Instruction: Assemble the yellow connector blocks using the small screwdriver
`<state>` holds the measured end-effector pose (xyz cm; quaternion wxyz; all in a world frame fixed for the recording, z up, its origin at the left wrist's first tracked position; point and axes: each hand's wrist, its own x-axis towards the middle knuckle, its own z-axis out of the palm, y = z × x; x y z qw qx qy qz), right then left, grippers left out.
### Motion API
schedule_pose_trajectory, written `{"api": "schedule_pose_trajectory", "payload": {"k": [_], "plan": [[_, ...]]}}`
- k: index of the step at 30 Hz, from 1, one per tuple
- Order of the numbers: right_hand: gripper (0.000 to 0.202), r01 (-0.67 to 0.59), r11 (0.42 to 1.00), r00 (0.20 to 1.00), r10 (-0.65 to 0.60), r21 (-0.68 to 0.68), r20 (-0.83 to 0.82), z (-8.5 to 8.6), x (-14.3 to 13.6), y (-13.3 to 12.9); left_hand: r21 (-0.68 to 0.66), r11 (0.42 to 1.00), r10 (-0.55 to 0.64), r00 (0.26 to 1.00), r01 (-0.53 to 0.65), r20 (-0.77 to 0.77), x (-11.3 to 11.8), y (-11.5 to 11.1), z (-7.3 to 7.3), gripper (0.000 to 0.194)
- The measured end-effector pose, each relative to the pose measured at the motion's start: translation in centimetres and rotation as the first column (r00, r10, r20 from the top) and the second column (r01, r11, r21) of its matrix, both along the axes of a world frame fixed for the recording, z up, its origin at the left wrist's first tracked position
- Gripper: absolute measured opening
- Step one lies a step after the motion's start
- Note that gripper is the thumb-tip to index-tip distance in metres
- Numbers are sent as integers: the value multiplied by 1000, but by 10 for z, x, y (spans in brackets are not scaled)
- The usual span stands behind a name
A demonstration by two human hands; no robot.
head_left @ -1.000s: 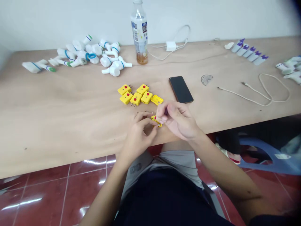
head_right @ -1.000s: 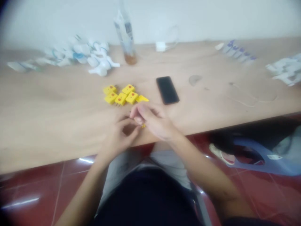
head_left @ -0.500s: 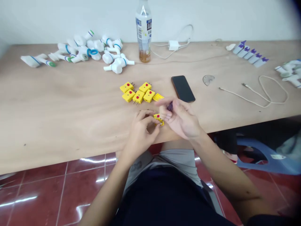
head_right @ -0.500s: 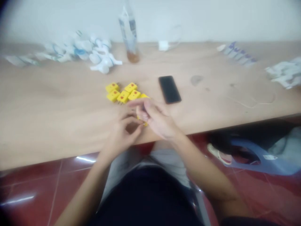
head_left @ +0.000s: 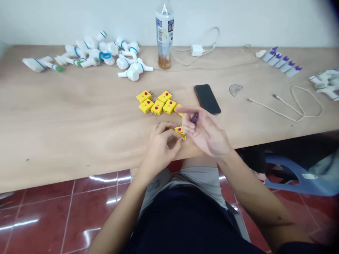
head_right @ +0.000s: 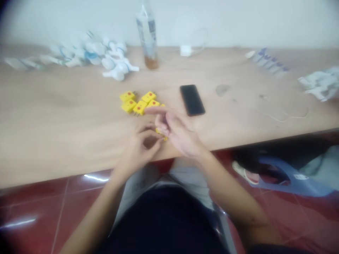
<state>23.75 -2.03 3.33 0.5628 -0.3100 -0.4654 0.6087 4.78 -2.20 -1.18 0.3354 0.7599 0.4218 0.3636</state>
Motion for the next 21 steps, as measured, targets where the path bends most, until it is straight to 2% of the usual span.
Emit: {"api": "schedule_pose_trajectory", "payload": {"k": [5, 9, 14, 18, 21], "plan": [[24, 36, 991, 998, -43, 125, 49, 0, -3, 1, -8, 1000, -14, 1000, 14, 0, 0, 0, 0, 10], [38, 42, 999, 999, -42, 9, 1, -1, -2, 1, 8, 1000, 0, 1000, 0, 9, 0, 0, -2, 9], [22, 103, 989, 987, -114, 104, 113, -7, -2, -2, 3, 1000, -5, 1000, 5, -8, 0, 0, 0, 9], [37, 38, 999, 999, -38, 26, 9, -8, -4, -2, 8, 1000, -3, 1000, 3, -3, 0, 0, 1, 9], [28, 25, 997, 998, -29, 79, 50, -8, -4, -1, 12, 1000, -20, 1000, 20, 3, -2, 0, 0, 12]]}}
